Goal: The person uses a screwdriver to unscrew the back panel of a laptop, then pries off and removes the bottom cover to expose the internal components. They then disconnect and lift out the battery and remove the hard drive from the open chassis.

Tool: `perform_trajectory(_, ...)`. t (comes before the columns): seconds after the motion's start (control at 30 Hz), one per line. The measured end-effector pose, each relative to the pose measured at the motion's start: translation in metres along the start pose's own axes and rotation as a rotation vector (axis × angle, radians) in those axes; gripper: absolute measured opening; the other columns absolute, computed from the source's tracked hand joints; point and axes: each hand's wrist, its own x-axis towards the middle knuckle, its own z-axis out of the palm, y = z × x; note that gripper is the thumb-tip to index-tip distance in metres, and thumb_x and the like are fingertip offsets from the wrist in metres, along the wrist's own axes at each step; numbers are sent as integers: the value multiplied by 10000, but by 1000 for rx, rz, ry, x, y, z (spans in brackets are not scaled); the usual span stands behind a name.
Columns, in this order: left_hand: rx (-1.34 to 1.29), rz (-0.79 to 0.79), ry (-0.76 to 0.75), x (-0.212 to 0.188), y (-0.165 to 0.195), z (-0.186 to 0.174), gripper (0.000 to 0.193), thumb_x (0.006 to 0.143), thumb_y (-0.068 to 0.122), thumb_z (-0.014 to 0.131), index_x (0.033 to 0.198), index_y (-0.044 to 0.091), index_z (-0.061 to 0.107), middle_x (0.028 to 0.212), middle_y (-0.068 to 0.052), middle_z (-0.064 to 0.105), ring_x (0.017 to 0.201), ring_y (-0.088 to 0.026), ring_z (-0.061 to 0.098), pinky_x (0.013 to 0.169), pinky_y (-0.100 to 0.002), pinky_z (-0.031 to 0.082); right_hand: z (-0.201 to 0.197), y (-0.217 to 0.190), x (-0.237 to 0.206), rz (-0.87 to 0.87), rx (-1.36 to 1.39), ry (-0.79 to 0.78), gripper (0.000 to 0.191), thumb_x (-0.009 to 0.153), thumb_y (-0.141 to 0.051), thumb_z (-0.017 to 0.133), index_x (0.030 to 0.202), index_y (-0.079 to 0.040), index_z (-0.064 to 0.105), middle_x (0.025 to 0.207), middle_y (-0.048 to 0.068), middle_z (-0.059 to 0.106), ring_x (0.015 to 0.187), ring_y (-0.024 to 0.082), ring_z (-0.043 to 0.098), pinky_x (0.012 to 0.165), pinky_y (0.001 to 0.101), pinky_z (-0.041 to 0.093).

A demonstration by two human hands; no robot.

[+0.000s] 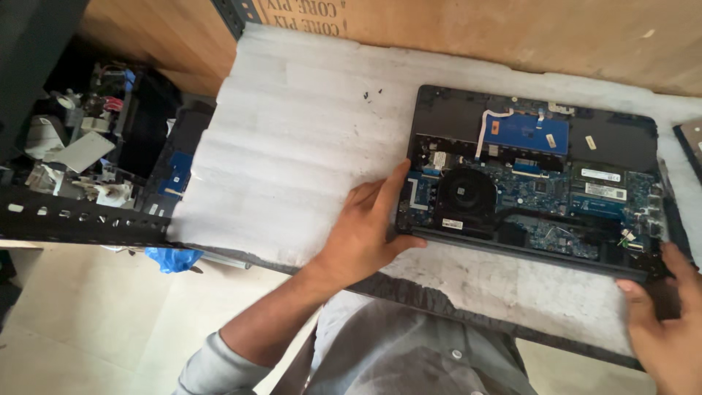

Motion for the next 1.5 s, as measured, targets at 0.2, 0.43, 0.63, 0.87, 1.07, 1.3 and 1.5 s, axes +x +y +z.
perform_trajectory(0.2,-90,-91,-58,1,-6,-6,1200,702,286,942,1615,56,199,1383,-191,642,1302,-393,566,1121,-474,405,-1,4,-6,-21,-32,24,601,1024,-152,792,1515,53,512,1210,193,613,1053,230,602,966,327,516)
perform_trajectory(0.43,-90,-82,-18,-1,-3,-3,1222,703,283,939,1621,44,168,1441,-193,604,1333,-382,560,1133,-471,400,-7,-9,-7,-103,4,37,532,1011,-49,733,1470,81,498,1329,209,617,1177,260,583,1054,350,499)
perform_trajectory(0.63,-41,-27,-11,-3,-6,-5,1169,724,285,934,1601,20,208,1424,-198,609,1291,-397,545,1102,-470,408,-22,-39,-1,11,120,210,277,1096,-22,676,1357,38,603,1263,150,586,1060,169,611,911,269,529)
perform_trajectory(0.87,9,32,-20,-1,-7,-8,1145,745,284,924,1599,4,214,1419,-203,604,1284,-395,554,1104,-468,413,-29,-79,42,-53,-369,210,241,967,-46,793,1187,36,737,993,180,678,774,279,681,740,368,556)
perform_trajectory(1.07,-58,-53,-30,-1,-6,-7,1182,708,282,946,1596,13,212,1420,-191,621,1278,-392,559,1091,-466,422,-26,-38,44,-48,-511,201,162,1067,-143,719,1158,-10,704,991,139,686,817,265,668,770,370,557)
perform_trajectory(1.3,-104,-90,-60,1,-5,-9,1220,692,255,958,1609,57,178,1407,-210,620,1312,-405,544,1112,-470,405,-26,-11,20,122,-153,66,177,1075,-127,680,1199,-5,650,1043,157,700,869,259,698,752,336,557)
perform_trajectory(1.5,-169,-50,-126,3,-10,-14,1196,732,210,929,1628,69,148,1440,-231,605,1386,-419,527,1150,-475,393,-12,-68,50,-14,-26,-28,195,1082,-114,648,1235,-1,604,1087,173,712,913,254,723,737,306,556)
